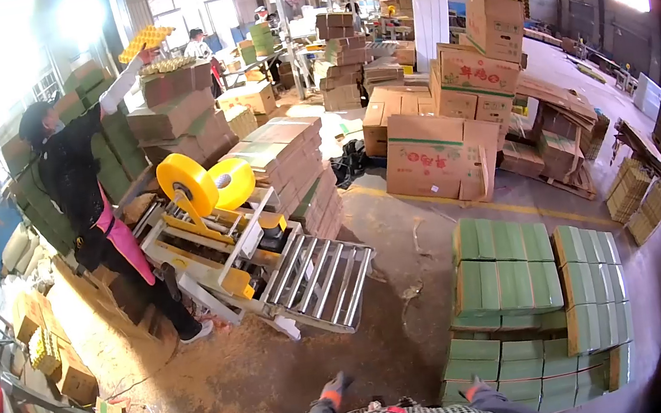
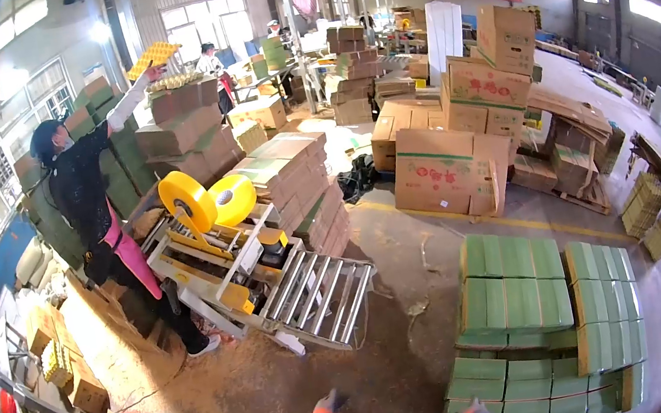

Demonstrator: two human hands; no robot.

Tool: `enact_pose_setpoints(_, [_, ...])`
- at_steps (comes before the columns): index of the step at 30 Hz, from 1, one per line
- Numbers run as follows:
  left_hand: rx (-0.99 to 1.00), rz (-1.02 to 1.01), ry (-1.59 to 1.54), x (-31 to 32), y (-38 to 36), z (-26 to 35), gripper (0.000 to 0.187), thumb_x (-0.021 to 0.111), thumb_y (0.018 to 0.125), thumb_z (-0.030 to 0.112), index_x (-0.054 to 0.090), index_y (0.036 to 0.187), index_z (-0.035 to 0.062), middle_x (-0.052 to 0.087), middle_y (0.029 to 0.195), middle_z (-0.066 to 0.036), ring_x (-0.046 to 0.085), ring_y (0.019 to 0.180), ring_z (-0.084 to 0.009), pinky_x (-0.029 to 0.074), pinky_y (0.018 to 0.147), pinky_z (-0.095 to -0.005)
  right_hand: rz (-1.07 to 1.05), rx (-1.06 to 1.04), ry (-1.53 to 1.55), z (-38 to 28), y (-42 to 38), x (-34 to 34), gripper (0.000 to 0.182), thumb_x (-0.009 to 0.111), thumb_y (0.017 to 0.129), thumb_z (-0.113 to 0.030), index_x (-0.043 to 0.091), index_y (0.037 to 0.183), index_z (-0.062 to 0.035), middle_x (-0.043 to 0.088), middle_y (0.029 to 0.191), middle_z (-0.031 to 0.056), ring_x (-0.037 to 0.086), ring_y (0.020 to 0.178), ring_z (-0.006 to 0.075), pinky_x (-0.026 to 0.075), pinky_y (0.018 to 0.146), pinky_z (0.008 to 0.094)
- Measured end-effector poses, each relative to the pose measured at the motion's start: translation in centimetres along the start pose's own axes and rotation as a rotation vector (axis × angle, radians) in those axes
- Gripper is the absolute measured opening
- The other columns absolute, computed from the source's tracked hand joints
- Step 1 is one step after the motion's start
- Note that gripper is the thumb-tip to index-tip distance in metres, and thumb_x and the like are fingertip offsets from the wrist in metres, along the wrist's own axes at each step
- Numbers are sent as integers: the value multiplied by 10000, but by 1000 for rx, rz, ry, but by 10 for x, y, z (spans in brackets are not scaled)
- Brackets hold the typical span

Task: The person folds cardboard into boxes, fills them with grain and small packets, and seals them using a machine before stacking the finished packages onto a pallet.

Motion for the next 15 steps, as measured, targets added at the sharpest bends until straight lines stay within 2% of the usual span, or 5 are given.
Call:
enact_pose_setpoints(2, [-334, 164, -20, -42, -11, -68, 668, 388, 835, 593, 580, 1102, 11, 612, 1041, -72, 549, 926, -192, 395, 845, -290, -442, -333, -664, 39, -4, -22, 686, 654, 685, -446, 457, 1235, -87, 514, 1195, 181, 497, 1098, 312, 421, 897, 376])
enact_pose_setpoints(9, [-692, 251, 122, -57, -37, -162, 594, 325, 885, 512, 484, 1215, 44, 526, 1210, -125, 473, 1129, -248, 355, 943, -361, -286, -1, -111, 116, -65, -50, 399, 554, 771, -396, 577, 1087, -154, 601, 977, 183, 570, 939, 314, 451, 788, 393])
enact_pose_setpoints(11, [-304, 285, 329, -20, -12, -145, 544, 353, 894, 469, 513, 1191, 42, 577, 1131, -103, 528, 1050, -237, 404, 885, -360, -280, 20, -140, 110, -74, -51, 433, 562, 763, -405, 565, 1105, -140, 595, 1005, 178, 565, 958, 311, 448, 801, 389])
enact_pose_setpoints(13, [-44, 57, -308, 36, -16, -105, 175, 430, 871, 337, 505, 841, 182, 478, 676, -8, 437, 603, -203, 384, 566, -376, -265, 10, -152, 99, -81, -53, 467, 569, 754, -414, 554, 1122, -126, 589, 1033, 174, 560, 977, 308, 444, 814, 384])
enact_pose_setpoints(15, [187, 179, 153, 77, -31, -42, 351, 565, 800, 236, 502, 1109, 82, 586, 922, -75, 551, 805, -207, 441, 710, -333, -244, -35, -175, 83, -82, -51, 503, 576, 745, -423, 542, 1139, -113, 584, 1061, 169, 554, 996, 305, 440, 827, 379])
Point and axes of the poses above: each hand's wrist, its own y-axis towards the middle knuckle, its own x-axis out of the palm, z = x × y, the point moved 1 cm from there along y, towards the middle knuckle
